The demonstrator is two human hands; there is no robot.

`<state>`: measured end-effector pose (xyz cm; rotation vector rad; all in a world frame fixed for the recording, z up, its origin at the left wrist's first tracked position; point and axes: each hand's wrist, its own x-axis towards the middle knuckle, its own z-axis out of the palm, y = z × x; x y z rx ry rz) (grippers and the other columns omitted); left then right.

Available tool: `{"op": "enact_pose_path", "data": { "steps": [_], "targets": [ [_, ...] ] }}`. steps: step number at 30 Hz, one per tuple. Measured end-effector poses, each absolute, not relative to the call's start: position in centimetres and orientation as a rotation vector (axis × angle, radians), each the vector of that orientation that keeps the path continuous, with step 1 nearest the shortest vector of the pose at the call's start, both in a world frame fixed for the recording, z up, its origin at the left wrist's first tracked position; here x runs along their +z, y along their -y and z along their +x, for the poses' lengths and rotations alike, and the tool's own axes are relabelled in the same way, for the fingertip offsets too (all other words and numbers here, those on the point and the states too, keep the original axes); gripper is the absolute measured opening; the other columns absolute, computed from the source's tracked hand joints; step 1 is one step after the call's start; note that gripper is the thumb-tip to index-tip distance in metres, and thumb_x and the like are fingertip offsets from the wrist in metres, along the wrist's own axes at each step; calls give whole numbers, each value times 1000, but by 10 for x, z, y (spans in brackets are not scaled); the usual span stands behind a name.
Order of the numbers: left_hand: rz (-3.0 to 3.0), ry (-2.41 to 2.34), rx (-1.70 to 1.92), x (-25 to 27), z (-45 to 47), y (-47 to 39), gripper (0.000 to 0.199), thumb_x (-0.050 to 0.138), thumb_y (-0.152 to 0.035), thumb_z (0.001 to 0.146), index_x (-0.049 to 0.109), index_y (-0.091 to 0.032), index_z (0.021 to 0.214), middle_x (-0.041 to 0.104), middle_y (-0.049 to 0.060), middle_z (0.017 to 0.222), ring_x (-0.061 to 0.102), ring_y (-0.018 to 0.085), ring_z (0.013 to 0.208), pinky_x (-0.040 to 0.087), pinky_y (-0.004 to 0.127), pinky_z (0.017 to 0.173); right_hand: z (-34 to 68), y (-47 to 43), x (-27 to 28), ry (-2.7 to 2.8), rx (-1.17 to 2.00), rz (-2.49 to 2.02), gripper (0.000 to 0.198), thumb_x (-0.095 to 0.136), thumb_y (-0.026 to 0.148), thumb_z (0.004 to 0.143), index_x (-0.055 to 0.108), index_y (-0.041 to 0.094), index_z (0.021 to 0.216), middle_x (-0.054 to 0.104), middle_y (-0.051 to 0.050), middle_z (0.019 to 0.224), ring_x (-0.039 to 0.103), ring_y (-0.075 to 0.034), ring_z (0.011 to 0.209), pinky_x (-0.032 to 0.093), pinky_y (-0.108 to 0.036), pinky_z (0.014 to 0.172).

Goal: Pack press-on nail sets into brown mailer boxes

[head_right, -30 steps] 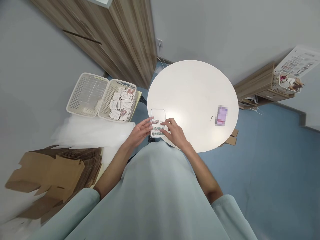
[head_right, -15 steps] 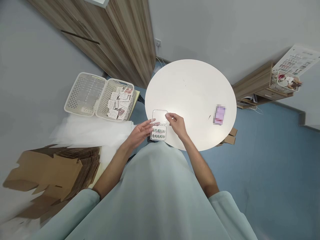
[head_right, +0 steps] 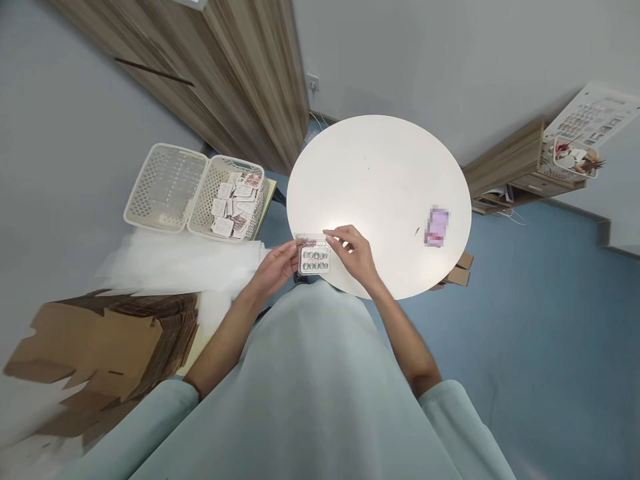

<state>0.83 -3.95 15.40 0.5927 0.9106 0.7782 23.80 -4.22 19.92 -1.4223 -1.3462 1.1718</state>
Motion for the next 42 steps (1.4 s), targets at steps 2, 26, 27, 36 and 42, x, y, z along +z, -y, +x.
{"op": "enact_pose_path", "data": {
  "steps": [2, 26, 27, 36, 42],
  "targets": [
    [574, -900, 798, 156, 10, 37, 54, 75, -55, 93, 74, -18, 132, 73, 16, 136, 68, 33, 125, 56, 44, 103, 242, 52, 201, 1398, 1197, -1398, 32, 69, 56, 97, 83, 33, 115, 66, -6, 110, 64, -21, 98, 52, -32, 71],
    [952, -1133, 626, 178, 14, 29, 71, 76, -59, 87, 63, -21, 146, 70, 15, 139, 67, 31, 124, 57, 37, 93, 233, 84, 187, 872, 1694, -1509, 47, 78, 66, 83, 73, 20, 85, 76, -6, 88, 58, -13, 61, 37, -25, 49],
    [989, -1173, 575, 177, 12, 31, 73, 77, -60, 87, 62, -20, 146, 74, 14, 130, 70, 29, 115, 57, 36, 86, 233, 83, 185, 861, 1685, -1515, 46, 79, 66, 83, 73, 20, 85, 76, -6, 87, 58, -12, 61, 37, -25, 49],
    [996, -1257, 567, 165, 6, 34, 66, 82, -60, 79, 70, -18, 128, 71, 3, 85, 65, 18, 74, 48, 29, 63, 223, 79, 166, 845, 1676, -1565, 49, 78, 68, 81, 70, 20, 81, 76, -6, 84, 57, -12, 58, 35, -25, 47],
    [1057, -1352, 592, 136, -3, 25, 65, 79, -62, 78, 70, -19, 127, 76, 6, 91, 67, 19, 69, 50, 30, 61, 215, 66, 142, 883, 1699, -1594, 40, 76, 60, 87, 75, 19, 89, 79, -8, 94, 60, -12, 62, 39, -24, 49]
  ]
}}
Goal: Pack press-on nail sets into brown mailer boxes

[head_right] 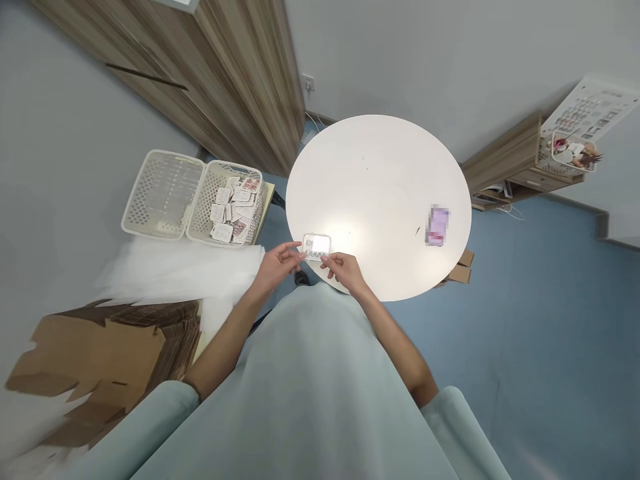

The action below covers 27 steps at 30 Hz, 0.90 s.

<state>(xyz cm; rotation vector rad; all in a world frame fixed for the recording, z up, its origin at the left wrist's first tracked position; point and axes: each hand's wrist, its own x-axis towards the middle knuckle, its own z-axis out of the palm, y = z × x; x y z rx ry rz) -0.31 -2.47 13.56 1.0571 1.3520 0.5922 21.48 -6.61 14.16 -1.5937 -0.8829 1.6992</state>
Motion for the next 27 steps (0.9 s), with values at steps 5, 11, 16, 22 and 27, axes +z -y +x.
{"op": "enact_pose_path", "data": {
  "steps": [5, 11, 16, 22, 27],
  "targets": [
    [1207, -1512, 522, 84, -10, 5, 45, 70, -53, 87, 73, -19, 117, 79, 8, 100, 72, 21, 71, 55, 34, 72, 200, 38, 97, 908, 1761, -1679, 21, 70, 37, 93, 77, 17, 91, 81, -9, 102, 63, -11, 63, 44, -22, 52],
    [1363, -1637, 299, 33, -10, -12, 40, 64, -36, 90, 73, -18, 125, 81, 10, 110, 76, 27, 90, 56, 38, 89, 182, 14, 46, 945, 1716, -1927, 23, 66, 26, 97, 73, 15, 78, 82, -9, 96, 63, -8, 55, 45, -20, 51],
    [1437, -1634, 220, 19, -11, -17, 42, 64, -35, 91, 74, -18, 128, 80, 13, 116, 72, 33, 111, 55, 41, 95, 176, 13, 26, 999, 1655, -2041, 25, 67, 30, 97, 73, 15, 77, 82, -6, 93, 64, -8, 54, 47, -19, 54],
    [1387, -1615, 292, 34, -23, -13, 39, 64, -32, 90, 75, -20, 125, 80, 11, 117, 73, 32, 109, 54, 41, 98, 178, 12, 39, 1199, 1559, -2141, 36, 65, 38, 98, 68, 17, 70, 80, -4, 82, 67, -10, 57, 50, -21, 63],
    [1269, -1670, 412, 56, -73, 11, 35, 62, -41, 95, 73, -24, 123, 80, 7, 116, 75, 28, 98, 55, 39, 91, 163, 1, 77, 1468, 1447, -2023, 36, 62, 50, 98, 70, 20, 81, 80, -3, 88, 71, -14, 62, 51, -25, 65]
  ]
}}
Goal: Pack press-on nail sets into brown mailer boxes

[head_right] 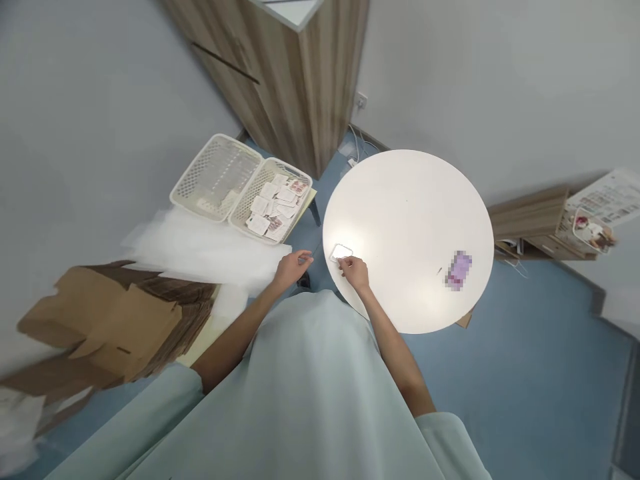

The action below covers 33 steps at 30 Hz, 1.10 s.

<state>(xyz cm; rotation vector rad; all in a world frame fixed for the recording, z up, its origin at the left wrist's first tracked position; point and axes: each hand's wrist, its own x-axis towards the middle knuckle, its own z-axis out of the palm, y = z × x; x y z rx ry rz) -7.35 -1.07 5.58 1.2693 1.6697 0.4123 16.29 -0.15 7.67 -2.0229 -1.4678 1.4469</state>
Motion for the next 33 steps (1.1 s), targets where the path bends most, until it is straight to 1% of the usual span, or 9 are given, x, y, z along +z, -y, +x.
{"op": "enact_pose_path", "data": {
  "steps": [5, 10, 14, 18, 21, 24, 27, 30, 33],
  "targets": [
    [1184, -1928, 435, 59, -161, 42, 33, 61, -36, 96, 69, -23, 124, 77, 8, 119, 74, 27, 98, 54, 39, 96, 117, -12, 106, 1635, 1454, -1880, 33, 61, 52, 97, 72, 22, 91, 79, -3, 92, 72, -17, 67, 53, -29, 69],
    [1200, -2245, 405, 44, -253, 50, 47, 61, -29, 94, 60, -10, 137, 61, 24, 142, 59, 38, 132, 44, 49, 115, 54, -19, 112, 1864, 1440, -1764, 28, 61, 48, 97, 73, 23, 94, 79, -3, 93, 71, -19, 73, 53, -31, 74],
    [1235, -2248, 337, 25, -300, 33, 58, 54, -18, 92, 51, -6, 149, 48, 26, 157, 45, 41, 145, 40, 56, 118, 10, -20, 113, 2002, 1426, -1706, 23, 61, 42, 97, 75, 24, 97, 79, -3, 93, 70, -19, 76, 51, -30, 75],
    [1313, -2171, 181, 12, -317, 19, 51, 54, -15, 89, 63, -12, 139, 59, 25, 141, 49, 42, 135, 49, 58, 107, -21, -18, 117, 2109, 1384, -1695, 20, 62, 39, 98, 76, 25, 98, 79, -3, 95, 70, -20, 79, 50, -31, 76],
    [1373, -2134, 142, 11, -320, 22, 33, 52, -16, 92, 73, -18, 117, 65, 21, 123, 54, 39, 124, 52, 53, 100, -38, -16, 120, 2181, 1360, -1704, 18, 63, 35, 100, 77, 25, 101, 80, -4, 98, 70, -21, 83, 50, -31, 78],
    [1424, -2107, 152, 17, -321, 31, 25, 52, -18, 95, 75, -21, 105, 65, 18, 117, 57, 36, 119, 53, 47, 95, -54, -15, 122, 2282, 1330, -1670, 18, 63, 31, 101, 75, 23, 111, 79, -6, 104, 72, -22, 88, 52, -33, 83],
    [1472, -2083, 211, 31, -318, 42, 23, 53, -16, 95, 73, -22, 104, 65, 15, 117, 60, 33, 114, 52, 44, 93, -75, -15, 122, 2461, 1172, -1502, 25, 67, 29, 101, 72, 20, 123, 75, -11, 121, 69, -27, 109, 52, -38, 96],
    [1527, -2043, 306, 51, -308, 53, 22, 51, -15, 96, 71, -22, 105, 65, 13, 114, 62, 31, 110, 51, 43, 93, -102, -15, 120, 2670, 948, -1278, 44, 76, 33, 96, 65, 17, 137, 65, -16, 141, 56, -33, 132, 46, -46, 109],
    [1565, -1993, 429, 74, -295, 63, 23, 51, -14, 96, 70, -23, 104, 64, 11, 111, 62, 30, 112, 51, 42, 97, -128, -14, 117, 2881, 828, -1196, 45, 76, 32, 96, 64, 14, 135, 65, -20, 137, 56, -36, 131, 45, -47, 109]
  ]
}}
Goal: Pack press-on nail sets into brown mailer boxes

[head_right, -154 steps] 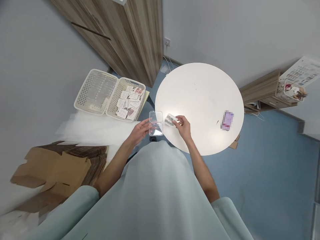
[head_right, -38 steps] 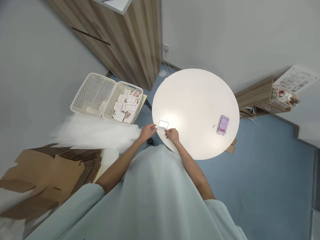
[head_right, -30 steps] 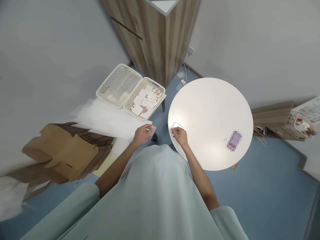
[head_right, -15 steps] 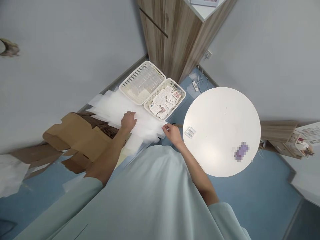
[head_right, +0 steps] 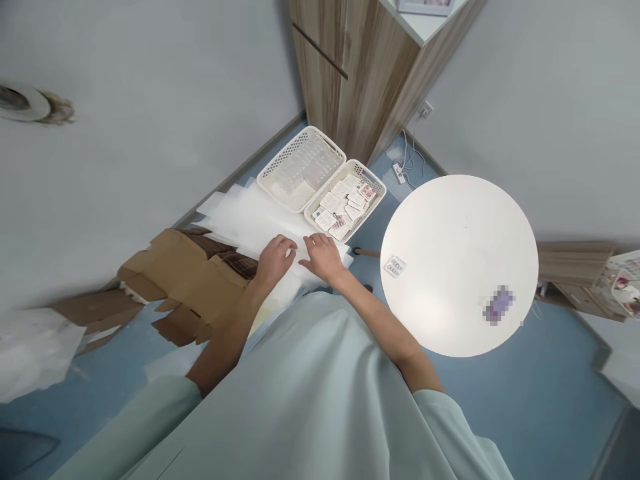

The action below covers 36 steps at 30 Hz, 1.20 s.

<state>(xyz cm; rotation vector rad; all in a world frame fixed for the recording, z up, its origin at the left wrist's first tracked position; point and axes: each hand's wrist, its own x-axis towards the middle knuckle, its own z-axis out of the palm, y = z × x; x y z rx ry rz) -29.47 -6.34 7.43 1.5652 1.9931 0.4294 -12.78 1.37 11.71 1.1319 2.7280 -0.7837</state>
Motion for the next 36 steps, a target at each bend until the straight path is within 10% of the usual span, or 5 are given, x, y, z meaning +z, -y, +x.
{"op": "enact_pose_path", "data": {
  "steps": [7, 14, 18, 24, 36],
  "targets": [
    [1332, -2147, 848, 107, -273, 73, 59, 63, -25, 97, 45, -19, 153, 42, 20, 158, 37, 36, 153, 33, 53, 126, -125, -17, 126, -2542, -878, 1263, 20, 54, 20, 104, 72, 19, 113, 76, -13, 111, 71, -29, 99, 50, -36, 83],
    [746, -2304, 959, 87, -238, 54, 130, 78, -58, 87, -14, -12, 166, -13, 29, 174, -11, 41, 165, 14, 61, 133, -43, -29, 147, -2235, -1984, 1911, 23, 67, 43, 91, 74, 22, 93, 76, -3, 87, 69, -22, 81, 51, -32, 78],
    [608, -2024, 893, 86, -194, 36, 122, 67, -73, 89, -9, -21, 168, 9, 25, 176, 14, 36, 165, 36, 52, 128, 22, -21, 158, -1940, -2313, 2271, 36, 74, 55, 82, 74, 21, 92, 74, -3, 87, 65, -20, 78, 49, -29, 71],
    [620, -1330, 862, 103, -96, 18, 72, 77, -60, 85, 57, -18, 140, 72, 18, 133, 70, 28, 122, 60, 42, 100, 130, 10, 149, -1541, -2269, 2798, 44, 76, 62, 81, 73, 20, 93, 72, -3, 83, 63, -18, 71, 48, -28, 64],
    [1007, -1524, 637, 47, 80, -30, 41, 70, -25, 86, 67, -16, 127, 74, 5, 99, 73, 17, 78, 58, 30, 76, 306, 85, 72, -995, -2160, 3237, 47, 85, 62, 71, 65, 22, 86, 69, 0, 80, 68, -18, 74, 52, -28, 68]
  ]
}}
